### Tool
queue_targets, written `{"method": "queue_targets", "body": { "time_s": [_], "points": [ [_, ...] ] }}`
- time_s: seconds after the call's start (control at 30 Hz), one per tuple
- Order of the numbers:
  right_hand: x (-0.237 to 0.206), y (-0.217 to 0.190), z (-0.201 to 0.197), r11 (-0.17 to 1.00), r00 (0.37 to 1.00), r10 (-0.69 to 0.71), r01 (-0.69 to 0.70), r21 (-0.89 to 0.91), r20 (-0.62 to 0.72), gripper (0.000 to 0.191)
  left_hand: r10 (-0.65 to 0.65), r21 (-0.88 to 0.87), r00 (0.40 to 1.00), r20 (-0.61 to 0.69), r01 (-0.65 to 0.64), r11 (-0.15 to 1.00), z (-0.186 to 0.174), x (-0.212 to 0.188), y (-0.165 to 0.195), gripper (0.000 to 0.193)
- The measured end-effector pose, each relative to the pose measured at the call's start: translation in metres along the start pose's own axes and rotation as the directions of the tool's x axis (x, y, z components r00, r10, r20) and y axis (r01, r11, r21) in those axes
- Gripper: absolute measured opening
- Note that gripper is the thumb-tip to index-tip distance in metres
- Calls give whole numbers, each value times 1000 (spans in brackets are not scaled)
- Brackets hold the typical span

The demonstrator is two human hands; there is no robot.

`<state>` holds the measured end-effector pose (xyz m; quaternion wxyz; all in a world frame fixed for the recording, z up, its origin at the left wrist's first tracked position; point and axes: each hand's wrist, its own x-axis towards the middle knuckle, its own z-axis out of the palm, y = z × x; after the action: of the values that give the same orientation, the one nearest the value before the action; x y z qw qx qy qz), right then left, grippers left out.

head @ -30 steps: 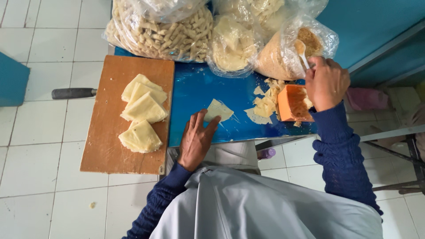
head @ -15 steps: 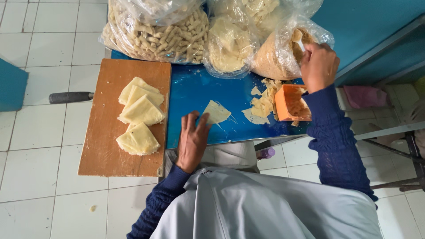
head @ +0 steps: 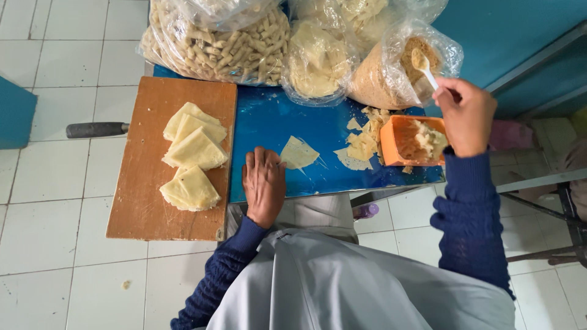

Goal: The person takes flat square snack sheets from a stack, spoons a light paste filling from an orange container onto a sheet, folds the sheet over the filling, and places the folded piece on a wooden board with other finished pieces. They repeat this cycle, occasionally scooping more filling from a bag of brown powder and pressing the folded pieces flat.

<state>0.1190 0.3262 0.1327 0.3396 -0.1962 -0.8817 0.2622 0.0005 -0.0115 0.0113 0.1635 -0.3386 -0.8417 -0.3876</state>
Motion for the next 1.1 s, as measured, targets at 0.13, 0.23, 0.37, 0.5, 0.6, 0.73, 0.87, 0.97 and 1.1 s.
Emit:
{"method": "queue_targets", "body": {
  "time_s": [0.13, 0.23, 0.37, 0.5, 0.6, 0.73, 0.87, 0.97, 1.1],
  "points": [
    [-39, -16, -5, 993, 994, 86, -91, 80, 65, 22, 8, -71, 1000, -15, -9, 997, 4, -1, 0, 11],
    [-63, -26, 14, 952, 966, 98, -161, 259, 240, 23, -28, -118, 1000, 8, 29, 993, 9, -1, 1, 11],
    [-86, -37, 68, 933, 886, 62, -215, 287, 460, 25, -58, -213, 998, 1, 57, 975, 11, 3, 3, 15],
    [-96, -47, 100, 978, 861, -55, -55, 201, 505, 21, -92, -299, 996, -8, 86, 950, 9, 4, 4, 21],
    [-94, -54, 105, 985, 859, -171, 152, 78, 483, 23, -116, -351, 993, -15, 104, 931, 9, 4, 5, 24],
    [-92, -59, 102, 893, 805, -406, 449, 1, 433, 28, -152, -411, 988, 14, 144, 900, 11, 6, 5, 23],
    [-91, -57, 98, 783, 721, -520, 617, -82, 458, 34, -127, -451, 992, 19, 122, 884, 13, 8, 4, 24],
    [-94, -55, 93, 688, 686, -599, 705, -174, 412, 38, -105, -449, 993, 48, 115, 886, 13, 10, 4, 23],
    [-98, -54, 88, 704, 705, -599, 690, -170, 379, 34, -69, -470, 994, 89, 103, 877, 9, 12, 3, 27]
  ]
}}
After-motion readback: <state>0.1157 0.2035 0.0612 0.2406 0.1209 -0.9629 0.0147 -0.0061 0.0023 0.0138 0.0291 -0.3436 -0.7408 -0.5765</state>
